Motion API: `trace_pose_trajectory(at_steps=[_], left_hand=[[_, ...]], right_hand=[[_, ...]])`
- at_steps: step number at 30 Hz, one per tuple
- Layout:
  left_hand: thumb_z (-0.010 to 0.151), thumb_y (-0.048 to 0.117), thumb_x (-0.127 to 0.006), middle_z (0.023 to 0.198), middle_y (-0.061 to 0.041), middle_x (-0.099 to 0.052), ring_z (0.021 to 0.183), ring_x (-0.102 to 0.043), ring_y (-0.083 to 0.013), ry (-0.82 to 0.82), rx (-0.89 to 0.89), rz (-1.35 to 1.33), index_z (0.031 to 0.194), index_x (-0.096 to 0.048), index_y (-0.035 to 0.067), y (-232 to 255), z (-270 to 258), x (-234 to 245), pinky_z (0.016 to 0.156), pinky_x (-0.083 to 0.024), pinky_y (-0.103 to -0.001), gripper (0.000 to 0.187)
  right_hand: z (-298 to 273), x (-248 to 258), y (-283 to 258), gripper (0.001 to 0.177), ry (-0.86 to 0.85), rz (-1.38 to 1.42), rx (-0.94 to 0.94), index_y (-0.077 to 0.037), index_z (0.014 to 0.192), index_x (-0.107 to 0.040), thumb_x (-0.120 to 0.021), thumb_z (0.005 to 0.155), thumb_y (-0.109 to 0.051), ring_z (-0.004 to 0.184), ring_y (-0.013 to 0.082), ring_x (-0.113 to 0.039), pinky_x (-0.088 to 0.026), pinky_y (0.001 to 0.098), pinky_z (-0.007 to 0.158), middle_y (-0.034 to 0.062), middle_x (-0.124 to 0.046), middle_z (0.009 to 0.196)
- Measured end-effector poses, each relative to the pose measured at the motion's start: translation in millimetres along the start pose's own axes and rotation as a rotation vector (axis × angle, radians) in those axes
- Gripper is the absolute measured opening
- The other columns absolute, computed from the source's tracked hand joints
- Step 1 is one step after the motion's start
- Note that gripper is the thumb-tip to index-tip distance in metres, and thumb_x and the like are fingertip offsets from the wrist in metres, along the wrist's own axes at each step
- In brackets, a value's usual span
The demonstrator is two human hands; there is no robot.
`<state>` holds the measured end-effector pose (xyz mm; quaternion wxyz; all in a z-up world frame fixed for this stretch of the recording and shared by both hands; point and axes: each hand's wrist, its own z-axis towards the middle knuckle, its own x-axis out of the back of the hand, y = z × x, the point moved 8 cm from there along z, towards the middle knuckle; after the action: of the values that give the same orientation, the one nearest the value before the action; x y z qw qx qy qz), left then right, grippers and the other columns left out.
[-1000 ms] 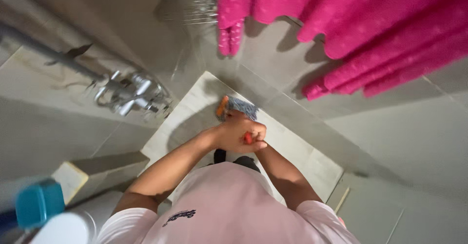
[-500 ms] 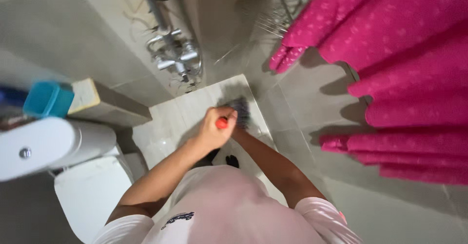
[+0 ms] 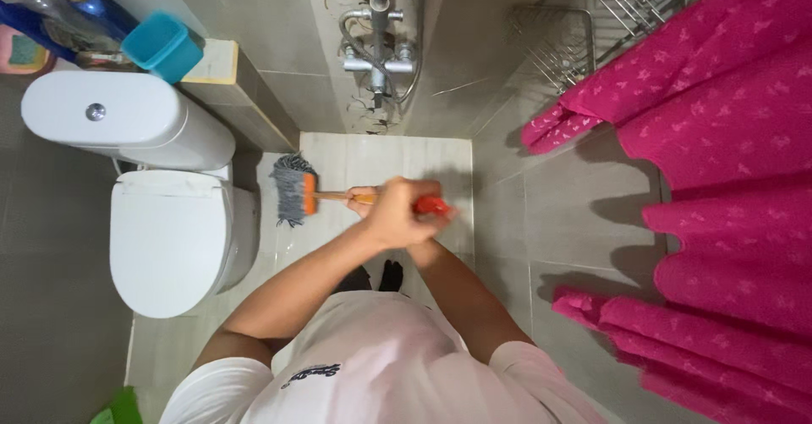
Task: The person mops the floor in a bathroom, moving a mop around the toilet base, the shower area, and the corner near the door.
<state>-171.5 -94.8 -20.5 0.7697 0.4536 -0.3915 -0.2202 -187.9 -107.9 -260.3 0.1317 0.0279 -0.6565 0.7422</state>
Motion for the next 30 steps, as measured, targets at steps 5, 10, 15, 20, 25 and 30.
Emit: trace_pose_trajectory(at_steps=[5,10,15,20,25,30], left_hand=[[0.094,0.05,-0.062,0.063,-0.001,-0.039,0.061,-0.041,-0.0093,0.11,-0.109,-0.244,0.071,-0.044,0.008,-34,-17,35,0.054,-0.034,-0.03,0.051],[0.102,0.048,-0.052,0.057,-0.001,-0.039,0.052,-0.036,-0.0131,0.224,-0.011,-0.771,0.068,-0.041,0.006,-79,-36,44,0.053,-0.033,-0.032,0.055],[0.108,0.031,-0.049,0.052,-0.002,-0.038,0.048,-0.035,-0.0149,0.311,0.124,-0.837,0.06,-0.036,0.008,-97,-61,43,0.052,-0.035,-0.033,0.056],[0.108,0.02,-0.051,0.055,-0.001,-0.041,0.05,-0.038,-0.0126,0.366,0.15,-0.677,0.061,-0.039,0.006,-74,-72,78,0.052,-0.037,-0.031,0.05],[0.104,0.015,-0.056,0.058,0.0,-0.047,0.055,-0.041,-0.0115,0.332,0.127,-0.376,0.064,-0.045,0.002,-24,-79,119,0.051,-0.035,-0.028,0.043],[0.095,0.017,-0.064,0.059,-0.011,-0.047,0.054,-0.04,-0.0196,0.214,0.121,-0.129,0.07,-0.054,0.001,0,-77,124,0.051,-0.039,-0.034,0.032]], right_hand=[[-3,17,23,0.022,-0.044,-0.344,-0.154,-0.007,0.099,-0.074,-0.065,0.09,-0.025,0.075,0.0345,-0.071,-0.056,0.0471,0.072,0.0186,-0.072,0.083],[-34,55,84,0.022,-0.15,-0.792,-0.423,-0.006,0.098,-0.074,-0.065,0.089,-0.024,0.073,0.0341,-0.071,-0.056,0.047,0.071,0.0187,-0.072,0.081],[-49,49,123,0.02,-0.277,-0.787,-0.643,-0.003,0.098,-0.07,-0.062,0.089,-0.019,0.075,0.032,-0.073,-0.06,0.0454,0.069,0.0184,-0.072,0.083],[-24,14,85,0.019,-0.049,-0.593,-0.33,0.001,0.088,-0.073,-0.066,0.081,-0.015,0.074,0.0362,-0.069,-0.055,0.047,0.069,0.0241,-0.071,0.082],[7,-44,56,0.018,-0.162,-0.679,-0.253,-0.002,0.089,-0.074,-0.065,0.086,-0.017,0.075,0.0321,-0.069,-0.054,0.0448,0.072,0.0206,-0.072,0.084],[15,-106,42,0.018,-0.141,-0.244,-0.079,-0.002,0.092,-0.073,-0.068,0.09,-0.019,0.079,0.0285,-0.069,-0.054,0.0428,0.077,0.0173,-0.072,0.086]])
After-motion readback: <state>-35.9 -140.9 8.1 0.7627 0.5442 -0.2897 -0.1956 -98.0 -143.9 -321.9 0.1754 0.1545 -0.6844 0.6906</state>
